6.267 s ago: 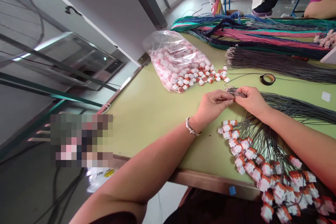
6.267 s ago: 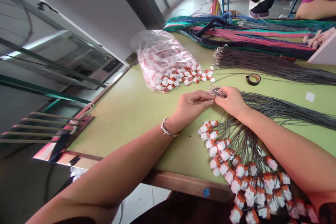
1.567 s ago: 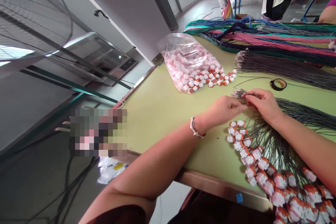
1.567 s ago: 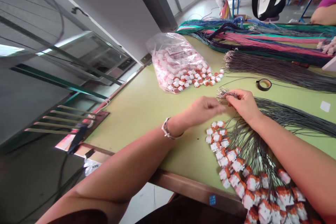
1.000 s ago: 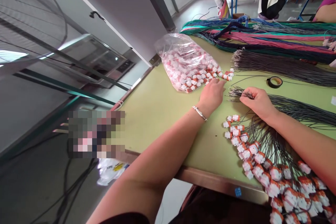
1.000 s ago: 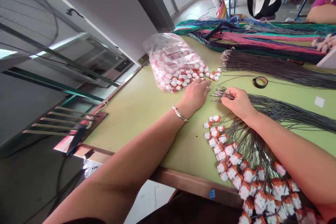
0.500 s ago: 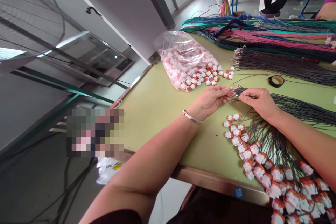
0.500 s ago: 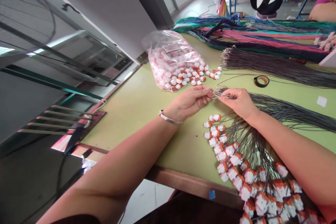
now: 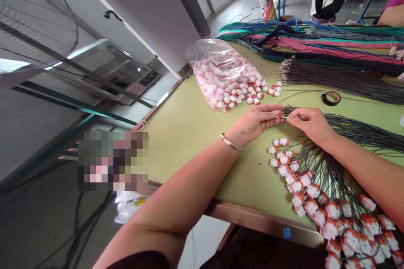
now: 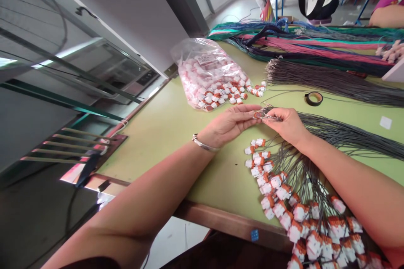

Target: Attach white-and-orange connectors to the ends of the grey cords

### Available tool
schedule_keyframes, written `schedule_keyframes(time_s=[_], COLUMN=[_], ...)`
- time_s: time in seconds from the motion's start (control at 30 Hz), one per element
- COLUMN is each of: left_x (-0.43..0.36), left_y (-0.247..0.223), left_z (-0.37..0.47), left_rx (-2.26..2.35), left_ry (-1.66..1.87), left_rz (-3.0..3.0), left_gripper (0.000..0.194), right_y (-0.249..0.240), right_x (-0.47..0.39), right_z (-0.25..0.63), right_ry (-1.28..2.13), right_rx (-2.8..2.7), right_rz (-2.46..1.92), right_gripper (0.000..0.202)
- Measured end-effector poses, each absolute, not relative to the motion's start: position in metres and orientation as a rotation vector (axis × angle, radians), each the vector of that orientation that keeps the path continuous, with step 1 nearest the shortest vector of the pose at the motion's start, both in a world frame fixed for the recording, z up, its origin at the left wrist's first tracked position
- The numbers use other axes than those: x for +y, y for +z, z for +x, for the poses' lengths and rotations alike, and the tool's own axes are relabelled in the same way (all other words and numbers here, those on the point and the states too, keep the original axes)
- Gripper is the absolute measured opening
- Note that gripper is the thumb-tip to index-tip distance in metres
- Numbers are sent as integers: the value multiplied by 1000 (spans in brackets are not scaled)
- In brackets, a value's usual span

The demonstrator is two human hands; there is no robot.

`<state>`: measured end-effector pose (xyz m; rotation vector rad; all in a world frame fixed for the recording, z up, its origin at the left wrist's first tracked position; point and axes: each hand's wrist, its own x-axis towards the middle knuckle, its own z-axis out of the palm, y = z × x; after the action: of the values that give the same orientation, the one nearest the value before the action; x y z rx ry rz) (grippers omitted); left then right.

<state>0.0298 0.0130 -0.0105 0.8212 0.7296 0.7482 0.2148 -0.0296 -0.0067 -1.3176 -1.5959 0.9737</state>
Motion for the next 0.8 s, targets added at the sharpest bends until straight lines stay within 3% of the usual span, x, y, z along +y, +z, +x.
schedule_keyframes(time_s=[0.27, 0.8], left_x=[13, 8], left_y=[-12, -10], left_z=[27, 28], left_rx=[727, 714], left_ry=[757, 784], left_rz=[896, 1038], left_gripper=[11, 18], right_y=[-3, -4], right_x=[-31, -25], right_z=[216, 218], right_ry=[1045, 1427], right_rx=[-1579, -1402], right_rz=[-1319, -1331], right_gripper=[25, 20])
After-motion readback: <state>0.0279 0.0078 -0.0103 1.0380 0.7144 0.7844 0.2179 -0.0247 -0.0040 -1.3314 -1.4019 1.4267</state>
